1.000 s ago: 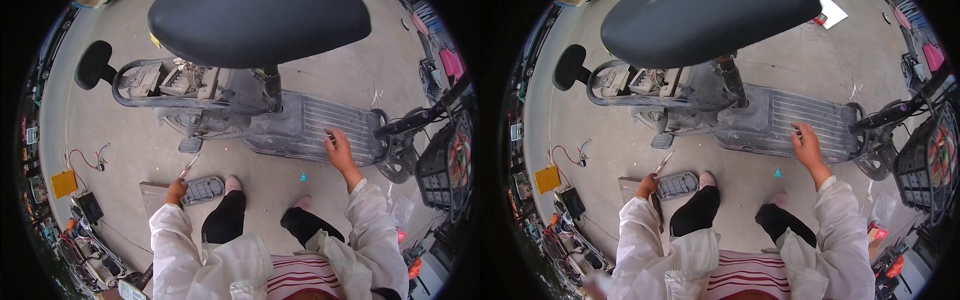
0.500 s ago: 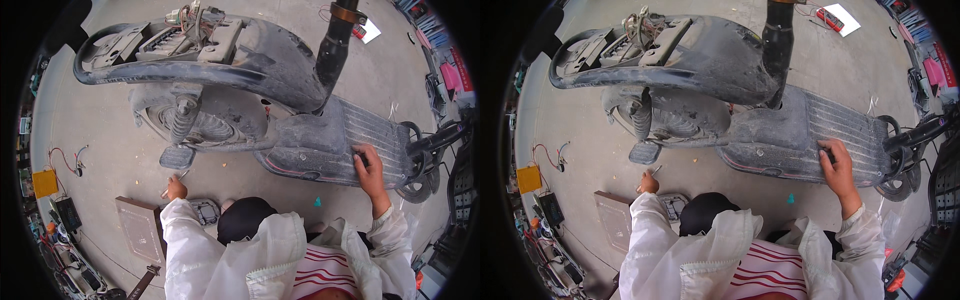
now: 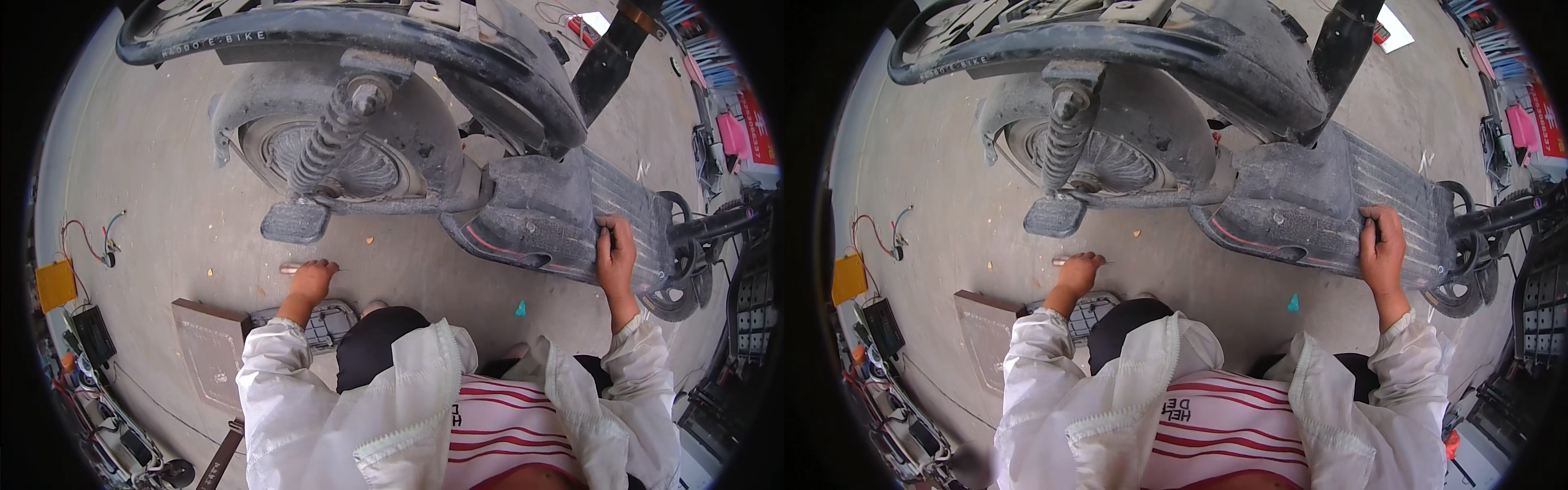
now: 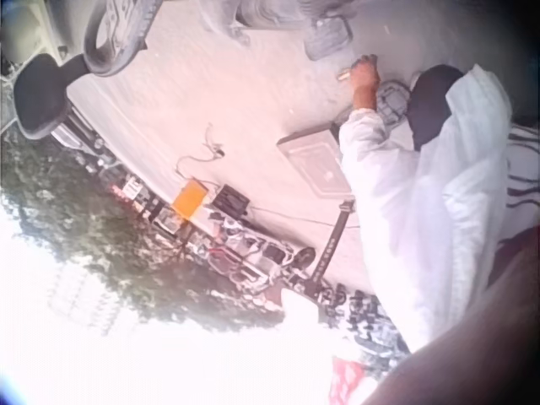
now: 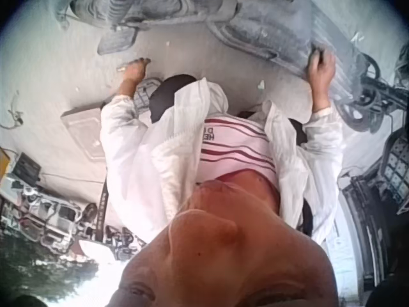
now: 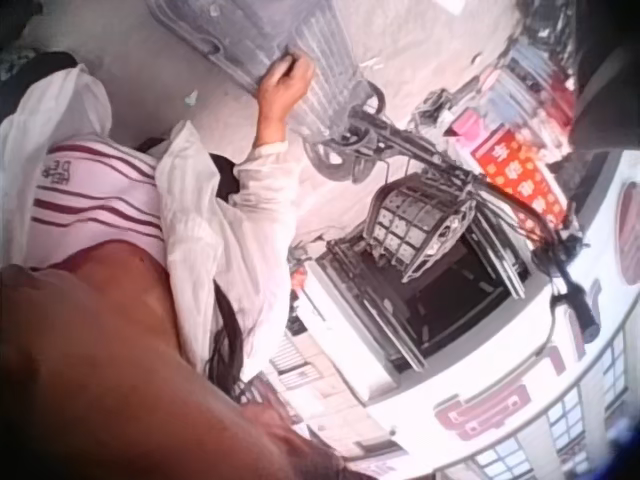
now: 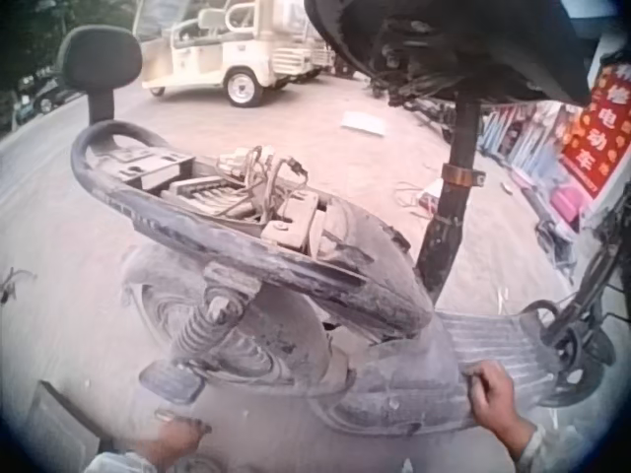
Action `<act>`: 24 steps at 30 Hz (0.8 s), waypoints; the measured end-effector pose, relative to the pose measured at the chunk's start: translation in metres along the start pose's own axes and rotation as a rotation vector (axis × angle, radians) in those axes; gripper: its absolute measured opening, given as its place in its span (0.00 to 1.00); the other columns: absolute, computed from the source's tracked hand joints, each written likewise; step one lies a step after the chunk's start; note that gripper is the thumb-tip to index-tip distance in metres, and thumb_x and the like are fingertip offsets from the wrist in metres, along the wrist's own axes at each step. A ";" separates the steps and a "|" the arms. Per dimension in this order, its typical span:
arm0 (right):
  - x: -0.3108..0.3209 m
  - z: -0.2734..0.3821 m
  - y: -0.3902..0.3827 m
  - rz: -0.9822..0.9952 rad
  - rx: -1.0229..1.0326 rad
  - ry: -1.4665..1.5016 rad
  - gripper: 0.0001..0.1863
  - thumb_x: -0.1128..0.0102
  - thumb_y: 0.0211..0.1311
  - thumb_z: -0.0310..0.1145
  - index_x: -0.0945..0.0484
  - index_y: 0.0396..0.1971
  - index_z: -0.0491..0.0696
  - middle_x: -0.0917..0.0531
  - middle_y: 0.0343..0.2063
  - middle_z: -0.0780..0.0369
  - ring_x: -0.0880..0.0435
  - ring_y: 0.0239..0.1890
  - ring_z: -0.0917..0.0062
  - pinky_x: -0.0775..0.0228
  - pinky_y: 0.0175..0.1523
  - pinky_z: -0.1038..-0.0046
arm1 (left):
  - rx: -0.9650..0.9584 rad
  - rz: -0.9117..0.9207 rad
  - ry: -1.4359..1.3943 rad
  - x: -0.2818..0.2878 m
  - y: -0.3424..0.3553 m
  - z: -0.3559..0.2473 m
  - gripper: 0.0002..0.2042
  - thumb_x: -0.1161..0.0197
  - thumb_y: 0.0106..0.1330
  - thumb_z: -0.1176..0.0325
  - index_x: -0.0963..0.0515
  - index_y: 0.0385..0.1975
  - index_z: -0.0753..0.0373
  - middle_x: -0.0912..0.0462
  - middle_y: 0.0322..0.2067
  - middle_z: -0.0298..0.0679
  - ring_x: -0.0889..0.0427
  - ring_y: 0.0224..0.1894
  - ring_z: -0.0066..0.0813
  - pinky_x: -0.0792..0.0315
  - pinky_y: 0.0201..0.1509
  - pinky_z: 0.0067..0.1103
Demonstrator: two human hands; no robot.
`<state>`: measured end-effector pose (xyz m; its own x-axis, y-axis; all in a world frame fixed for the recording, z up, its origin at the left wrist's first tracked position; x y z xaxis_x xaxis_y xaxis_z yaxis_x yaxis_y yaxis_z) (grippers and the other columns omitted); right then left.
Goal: The person repairs an electric scooter by testing the electrical system with a multimeter, adjusting the handlebars, and using a screwdriver to remove and reattach panels. They also inspect wiring under the seat and manipulate components on the scooter's frame.
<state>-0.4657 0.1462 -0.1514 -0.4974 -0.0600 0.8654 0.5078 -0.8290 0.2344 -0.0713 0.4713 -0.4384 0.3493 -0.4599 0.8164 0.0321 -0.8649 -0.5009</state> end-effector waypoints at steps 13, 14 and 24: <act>0.003 -0.004 -0.007 -0.059 0.043 -0.023 0.08 0.49 0.62 0.23 0.22 0.37 0.42 0.21 0.34 0.55 0.20 0.39 0.64 0.30 0.46 0.71 | -0.409 -0.503 -2.971 0.079 0.072 -0.052 0.25 0.47 0.67 0.62 0.36 0.60 0.71 0.37 0.66 0.51 0.40 0.69 0.50 0.49 0.74 0.46; 0.000 -0.004 -0.007 -0.054 0.064 -0.024 0.08 0.49 0.63 0.24 0.22 0.38 0.41 0.21 0.34 0.56 0.21 0.38 0.67 0.30 0.46 0.74 | -0.534 -0.460 -2.980 0.087 0.067 -0.051 0.24 0.49 0.69 0.60 0.34 0.58 0.71 0.38 0.66 0.51 0.41 0.69 0.51 0.49 0.73 0.47; 0.003 -0.014 -0.011 -0.052 0.049 0.058 0.09 0.45 0.63 0.30 0.21 0.37 0.41 0.20 0.32 0.55 0.20 0.37 0.67 0.30 0.44 0.68 | -0.426 -0.552 -2.748 0.090 0.082 -0.030 0.21 0.60 0.76 0.60 0.31 0.56 0.71 0.26 0.58 0.50 0.28 0.61 0.48 0.34 0.67 0.45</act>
<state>-0.4822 0.1471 -0.1579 -0.5629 -0.0512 0.8249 0.5134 -0.8038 0.3005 -0.0656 0.3527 -0.3971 0.0175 0.2931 -0.9559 0.4508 -0.8557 -0.2541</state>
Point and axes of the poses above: each hand's wrist, its own y-axis towards the middle knuckle, its own x-axis out of the back of the hand, z = x × y, the point moved 10 cm from there along y, towards the middle knuckle
